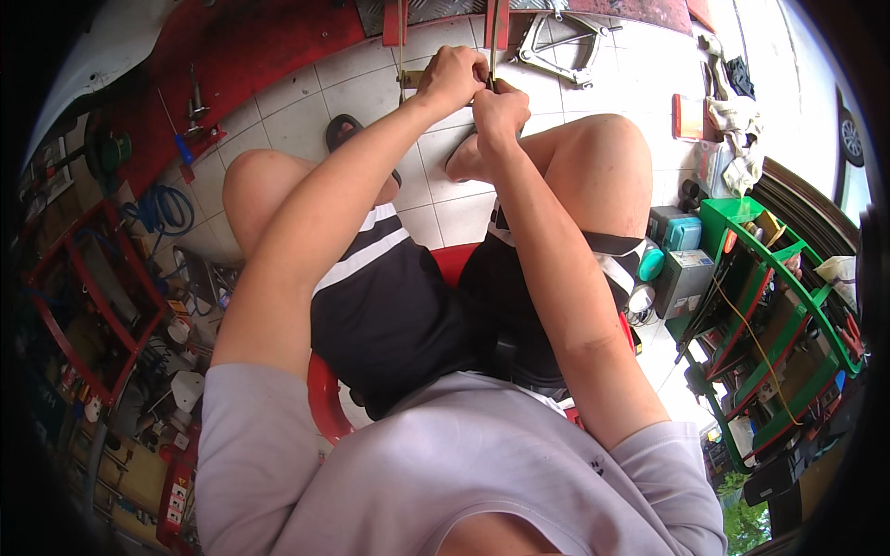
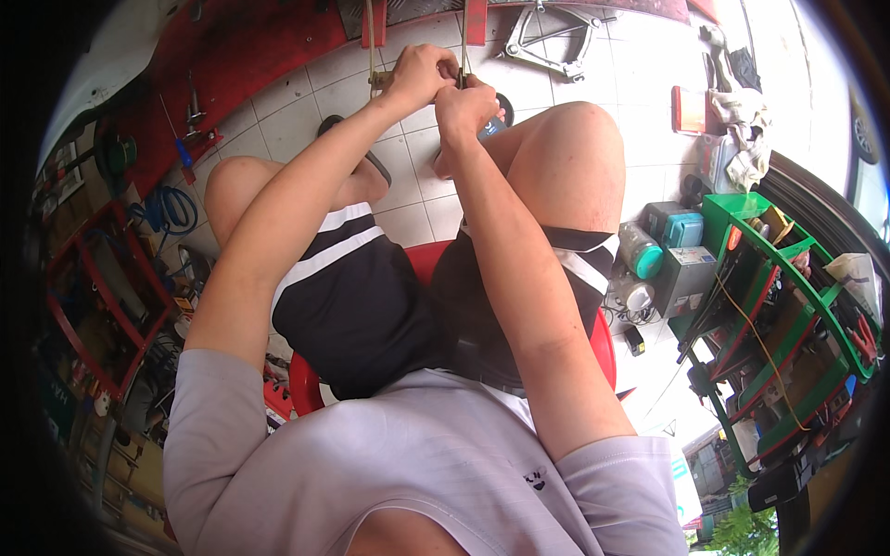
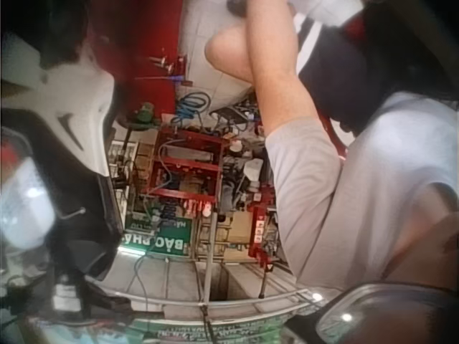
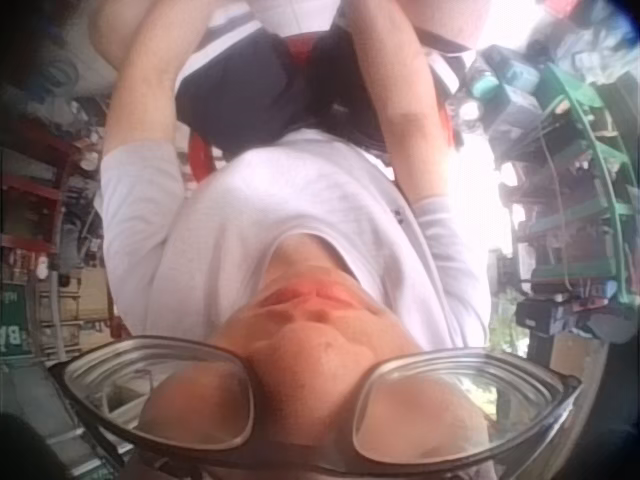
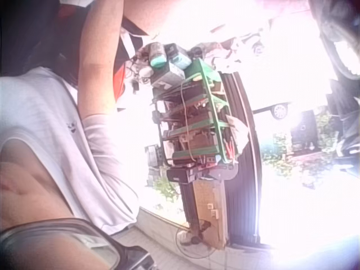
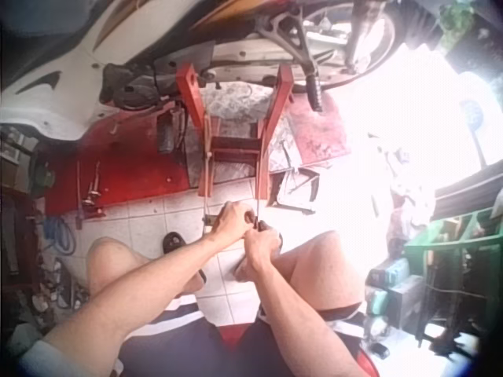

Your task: The person sits on a stool in a workshop and assembles a metal frame. They use a screwdriver to tighten screws on the frame, then insert a metal rod into the assembly and secure it with additional screws.

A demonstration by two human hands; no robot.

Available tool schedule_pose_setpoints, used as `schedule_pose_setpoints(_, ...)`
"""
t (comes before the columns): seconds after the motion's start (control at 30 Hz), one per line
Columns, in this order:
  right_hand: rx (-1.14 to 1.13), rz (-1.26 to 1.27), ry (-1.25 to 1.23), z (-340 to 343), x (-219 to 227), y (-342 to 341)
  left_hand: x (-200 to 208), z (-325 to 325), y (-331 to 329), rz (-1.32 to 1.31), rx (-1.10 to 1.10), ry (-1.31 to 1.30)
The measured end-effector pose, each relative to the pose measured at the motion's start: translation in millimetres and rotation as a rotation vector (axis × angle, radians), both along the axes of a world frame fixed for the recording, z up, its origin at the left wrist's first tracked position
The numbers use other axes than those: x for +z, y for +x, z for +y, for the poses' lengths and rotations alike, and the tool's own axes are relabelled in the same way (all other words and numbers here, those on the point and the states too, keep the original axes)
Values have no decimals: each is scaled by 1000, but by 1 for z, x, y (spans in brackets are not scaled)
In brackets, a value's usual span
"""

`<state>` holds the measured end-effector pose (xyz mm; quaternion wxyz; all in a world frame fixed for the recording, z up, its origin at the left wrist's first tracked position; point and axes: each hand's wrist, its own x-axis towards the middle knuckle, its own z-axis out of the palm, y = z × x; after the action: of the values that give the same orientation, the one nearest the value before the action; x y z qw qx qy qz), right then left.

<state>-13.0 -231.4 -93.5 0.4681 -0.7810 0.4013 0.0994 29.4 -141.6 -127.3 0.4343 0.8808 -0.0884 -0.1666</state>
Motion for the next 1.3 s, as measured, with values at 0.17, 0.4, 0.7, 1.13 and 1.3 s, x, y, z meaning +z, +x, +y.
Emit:
schedule_pose_setpoints(0.17,57,105,-11,3,13,3,-7,4,0,-24,-7,-21)
schedule_pose_setpoints(0.4,17,-39,-47,1,-13,0,-4,2,1,-31,17,-14)
schedule_pose_setpoints(0.7,4,-45,-11,1,-11,-1,1,4,1,-25,-36,80)
schedule_pose_setpoints(1.13,54,62,-19,2,-6,3,1,6,1,-15,-80,90)
schedule_pose_setpoints(1.3,32,-8,-119,1,-24,-1,5,4,3,-1,-76,80)
